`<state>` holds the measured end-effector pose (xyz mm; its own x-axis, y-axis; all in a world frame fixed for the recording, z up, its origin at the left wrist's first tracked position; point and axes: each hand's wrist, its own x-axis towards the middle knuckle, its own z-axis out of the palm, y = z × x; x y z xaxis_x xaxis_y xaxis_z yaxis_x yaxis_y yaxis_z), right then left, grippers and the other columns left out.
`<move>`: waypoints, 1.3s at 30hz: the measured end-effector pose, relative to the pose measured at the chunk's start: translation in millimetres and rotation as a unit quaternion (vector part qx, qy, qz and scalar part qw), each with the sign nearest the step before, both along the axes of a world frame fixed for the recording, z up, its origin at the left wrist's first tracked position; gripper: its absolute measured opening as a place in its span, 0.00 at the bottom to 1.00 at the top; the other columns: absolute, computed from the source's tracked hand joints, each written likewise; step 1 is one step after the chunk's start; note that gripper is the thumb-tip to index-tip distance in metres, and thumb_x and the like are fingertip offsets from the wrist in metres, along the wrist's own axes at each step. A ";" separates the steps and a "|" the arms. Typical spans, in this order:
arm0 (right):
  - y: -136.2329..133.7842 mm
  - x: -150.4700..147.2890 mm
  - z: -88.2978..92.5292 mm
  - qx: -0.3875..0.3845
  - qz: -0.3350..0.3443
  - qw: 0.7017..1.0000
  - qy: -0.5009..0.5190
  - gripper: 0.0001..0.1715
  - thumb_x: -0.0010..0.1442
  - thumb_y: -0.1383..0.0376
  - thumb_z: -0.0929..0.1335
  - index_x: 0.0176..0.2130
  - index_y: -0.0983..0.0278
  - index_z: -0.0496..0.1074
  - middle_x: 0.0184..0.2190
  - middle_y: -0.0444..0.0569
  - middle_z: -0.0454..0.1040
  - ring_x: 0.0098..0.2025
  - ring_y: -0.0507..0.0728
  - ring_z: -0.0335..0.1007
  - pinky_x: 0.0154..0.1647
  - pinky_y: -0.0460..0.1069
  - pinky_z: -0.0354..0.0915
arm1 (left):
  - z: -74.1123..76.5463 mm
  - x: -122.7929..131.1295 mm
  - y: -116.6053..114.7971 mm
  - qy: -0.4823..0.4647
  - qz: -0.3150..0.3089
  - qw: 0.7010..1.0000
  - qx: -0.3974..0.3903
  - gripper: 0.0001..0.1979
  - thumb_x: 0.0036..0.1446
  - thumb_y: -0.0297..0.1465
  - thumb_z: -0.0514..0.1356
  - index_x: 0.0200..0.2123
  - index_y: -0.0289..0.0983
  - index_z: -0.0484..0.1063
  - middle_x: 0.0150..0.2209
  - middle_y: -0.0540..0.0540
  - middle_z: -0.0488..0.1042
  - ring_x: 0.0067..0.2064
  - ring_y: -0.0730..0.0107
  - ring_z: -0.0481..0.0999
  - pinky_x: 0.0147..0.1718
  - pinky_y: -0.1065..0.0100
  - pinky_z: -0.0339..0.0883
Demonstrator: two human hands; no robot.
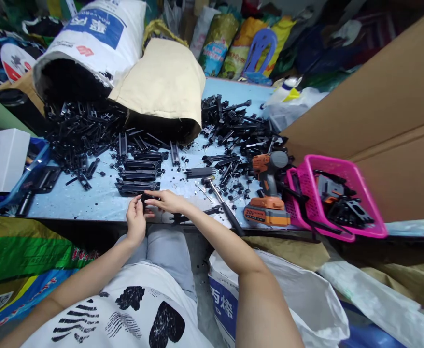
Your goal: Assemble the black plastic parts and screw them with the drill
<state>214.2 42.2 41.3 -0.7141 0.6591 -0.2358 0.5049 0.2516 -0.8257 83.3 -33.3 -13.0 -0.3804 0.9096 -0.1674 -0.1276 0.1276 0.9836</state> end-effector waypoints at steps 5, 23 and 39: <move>35.2 5.9 -8.7 0.143 -0.040 0.989 -0.014 0.24 0.63 0.54 0.63 0.53 0.63 0.71 0.50 0.52 0.73 0.50 0.57 0.70 0.52 0.50 0.63 | -17.0 -18.6 3.6 0.104 -0.059 0.993 -0.021 0.21 0.61 0.41 0.51 0.54 0.36 0.63 0.42 0.42 0.72 0.36 0.69 0.76 0.33 0.68 0.72; 178.1 86.3 -49.3 0.204 -0.290 0.885 -0.302 0.23 0.62 0.57 0.63 0.50 0.69 0.70 0.46 0.60 0.73 0.48 0.62 0.67 0.49 0.55 0.61 | 6.4 -54.0 -4.9 0.471 -0.168 0.866 0.024 0.20 0.59 0.36 0.54 0.53 0.35 0.63 0.40 0.41 0.70 0.38 0.62 0.72 0.40 0.61 0.68; 52.2 7.9 -12.4 0.266 -0.150 0.948 0.092 0.12 0.58 0.61 0.67 0.42 0.63 0.72 0.37 0.49 0.70 0.32 0.51 0.66 0.36 0.47 0.66 | 41.0 -23.1 90.8 0.166 -0.201 0.961 0.092 0.18 0.54 0.37 0.59 0.46 0.32 0.72 0.32 0.46 0.74 0.27 0.73 0.73 0.29 0.71 0.68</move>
